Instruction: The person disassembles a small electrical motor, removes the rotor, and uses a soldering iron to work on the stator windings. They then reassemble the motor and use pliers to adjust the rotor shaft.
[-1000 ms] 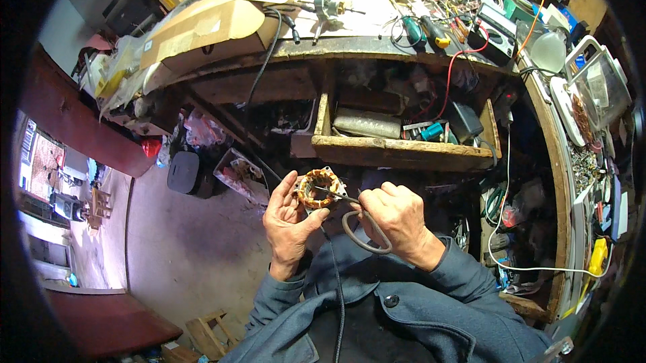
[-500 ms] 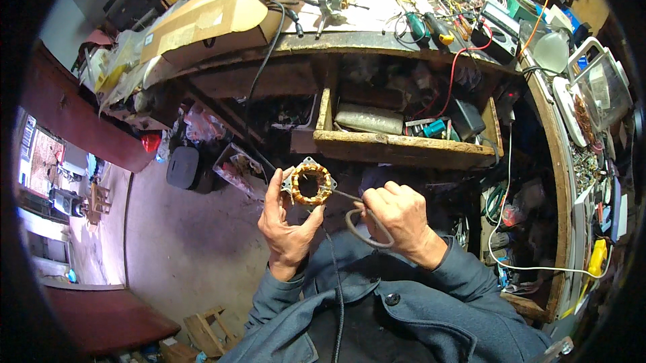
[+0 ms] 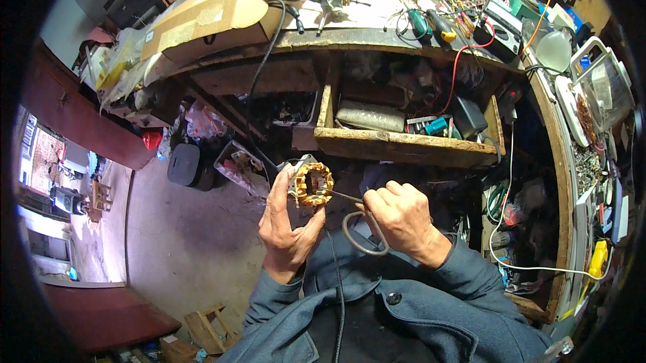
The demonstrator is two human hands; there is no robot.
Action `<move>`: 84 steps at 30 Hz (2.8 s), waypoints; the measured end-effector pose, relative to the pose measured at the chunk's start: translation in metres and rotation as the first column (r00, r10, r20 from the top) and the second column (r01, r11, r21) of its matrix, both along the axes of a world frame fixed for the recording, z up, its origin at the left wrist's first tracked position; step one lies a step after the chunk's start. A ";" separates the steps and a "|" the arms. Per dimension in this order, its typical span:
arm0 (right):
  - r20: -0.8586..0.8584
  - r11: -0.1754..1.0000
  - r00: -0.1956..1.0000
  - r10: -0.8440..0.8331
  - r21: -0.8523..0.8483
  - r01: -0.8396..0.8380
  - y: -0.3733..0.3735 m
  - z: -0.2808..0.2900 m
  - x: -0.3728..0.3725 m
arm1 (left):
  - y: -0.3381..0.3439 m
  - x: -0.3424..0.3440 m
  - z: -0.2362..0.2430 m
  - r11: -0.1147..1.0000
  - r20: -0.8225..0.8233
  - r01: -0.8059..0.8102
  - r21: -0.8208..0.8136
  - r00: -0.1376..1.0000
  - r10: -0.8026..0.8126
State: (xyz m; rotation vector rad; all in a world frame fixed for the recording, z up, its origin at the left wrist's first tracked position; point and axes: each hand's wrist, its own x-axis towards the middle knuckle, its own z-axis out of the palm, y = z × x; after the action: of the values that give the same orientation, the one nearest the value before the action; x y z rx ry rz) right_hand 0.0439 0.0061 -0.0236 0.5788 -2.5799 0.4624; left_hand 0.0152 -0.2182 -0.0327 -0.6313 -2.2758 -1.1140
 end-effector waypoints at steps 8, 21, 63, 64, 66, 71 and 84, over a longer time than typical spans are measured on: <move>-0.005 1.000 1.000 0.001 0.030 -0.001 0.003 0.002 0.000 | -0.001 -0.004 0.006 0.987 -0.154 0.041 -0.154 0.986 -0.064; 0.043 0.998 0.999 -0.005 0.056 0.002 0.010 0.004 -0.004 | -0.002 -0.004 0.004 0.981 -0.152 0.052 -0.188 0.985 -0.081; 0.114 0.997 0.991 0.064 0.035 -0.068 0.011 0.007 -0.005 | -0.002 -0.005 0.001 0.999 0.010 0.044 -0.016 0.999 -0.044; 0.131 0.996 0.988 0.078 0.027 -0.082 0.012 0.007 -0.004 | -0.002 -0.005 0.002 0.999 0.013 0.045 -0.016 0.999 -0.045; 0.118 0.995 0.988 0.096 -0.012 -0.095 0.013 0.008 -0.007 | -0.001 -0.006 0.001 0.999 0.019 0.045 -0.010 0.999 -0.044; 0.098 0.996 0.991 0.086 -0.026 -0.084 0.013 0.013 -0.007 | -0.003 -0.006 -0.002 0.999 0.026 0.043 -0.019 0.999 -0.043; 0.016 0.995 0.995 0.096 -0.036 -0.096 0.000 0.017 -0.009 | 0.000 -0.002 0.002 0.989 0.039 0.120 -0.084 0.992 -0.117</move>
State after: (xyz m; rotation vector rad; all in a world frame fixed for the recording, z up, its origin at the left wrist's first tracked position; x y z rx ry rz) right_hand 0.0347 0.0063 -0.0067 0.6917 -2.5639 0.5461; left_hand 0.0127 -0.2178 -0.0310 -0.7971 -2.3522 -1.0932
